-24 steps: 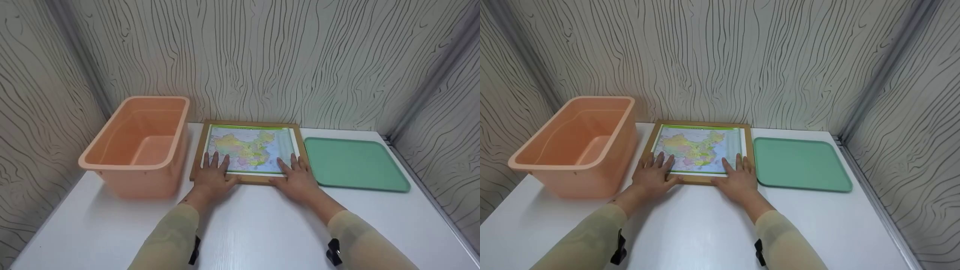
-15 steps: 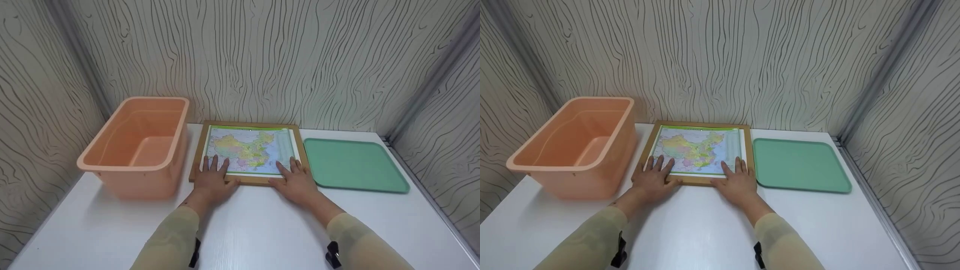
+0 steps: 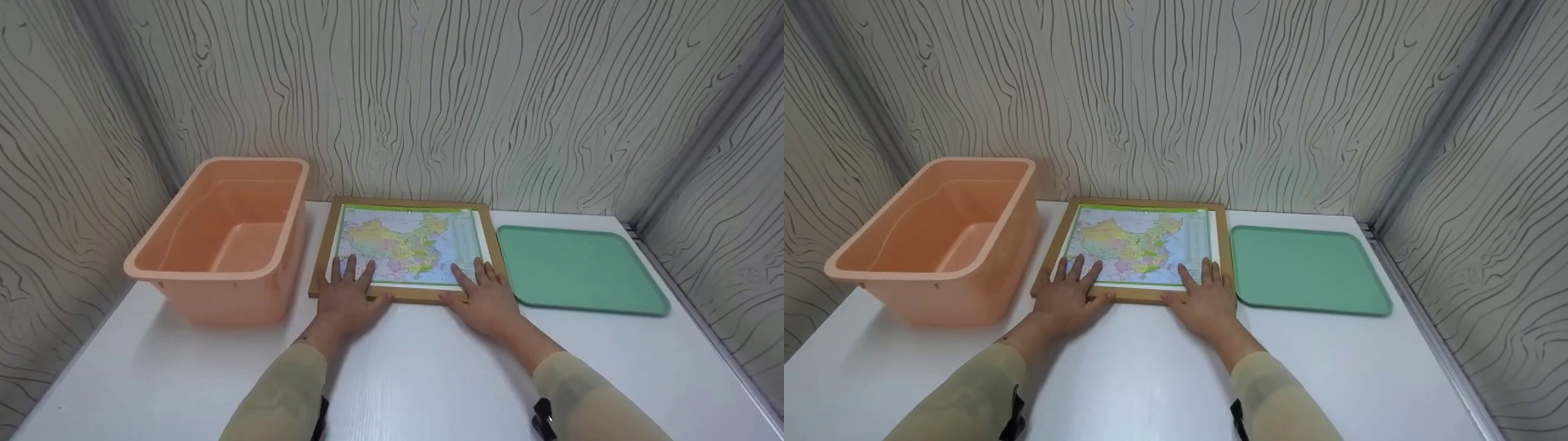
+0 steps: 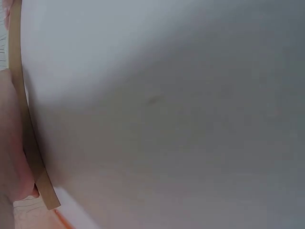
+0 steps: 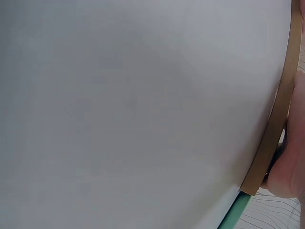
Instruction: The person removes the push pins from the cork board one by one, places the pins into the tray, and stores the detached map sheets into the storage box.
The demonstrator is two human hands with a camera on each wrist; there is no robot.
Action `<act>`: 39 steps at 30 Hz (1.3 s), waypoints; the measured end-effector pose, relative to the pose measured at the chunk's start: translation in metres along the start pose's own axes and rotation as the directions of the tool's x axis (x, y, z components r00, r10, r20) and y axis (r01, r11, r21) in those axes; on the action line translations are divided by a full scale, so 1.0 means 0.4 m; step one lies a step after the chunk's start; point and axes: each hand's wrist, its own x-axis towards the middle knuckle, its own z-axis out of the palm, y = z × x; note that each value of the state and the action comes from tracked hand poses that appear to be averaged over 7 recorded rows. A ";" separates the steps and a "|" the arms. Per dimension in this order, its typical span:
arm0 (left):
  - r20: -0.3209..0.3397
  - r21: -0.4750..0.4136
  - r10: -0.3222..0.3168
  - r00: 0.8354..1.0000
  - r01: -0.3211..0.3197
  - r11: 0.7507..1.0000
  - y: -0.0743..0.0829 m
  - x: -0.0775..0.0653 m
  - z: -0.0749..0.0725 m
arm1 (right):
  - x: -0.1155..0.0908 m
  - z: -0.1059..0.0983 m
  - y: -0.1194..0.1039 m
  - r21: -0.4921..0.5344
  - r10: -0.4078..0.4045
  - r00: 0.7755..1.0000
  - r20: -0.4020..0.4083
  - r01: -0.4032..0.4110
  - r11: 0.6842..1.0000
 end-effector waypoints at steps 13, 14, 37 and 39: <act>0.003 0.000 0.008 1.000 -0.008 1.000 0.000 -0.010 0.007 | -0.016 0.004 -0.001 -0.016 -0.004 1.000 -0.021 0.004 1.000; 0.003 -0.010 0.011 1.000 -0.011 1.000 0.000 -0.014 0.006 | -0.019 0.004 -0.001 -0.015 -0.005 1.000 -0.022 0.005 1.000; 0.027 -0.045 0.013 1.000 -0.012 0.999 0.017 -0.067 -0.020 | -0.066 -0.008 -0.015 0.046 0.004 1.000 0.005 -0.004 0.999; 0.036 -0.052 0.014 0.999 -0.012 0.999 0.018 -0.071 -0.021 | -0.070 -0.009 -0.015 0.045 0.004 1.000 0.012 -0.005 0.999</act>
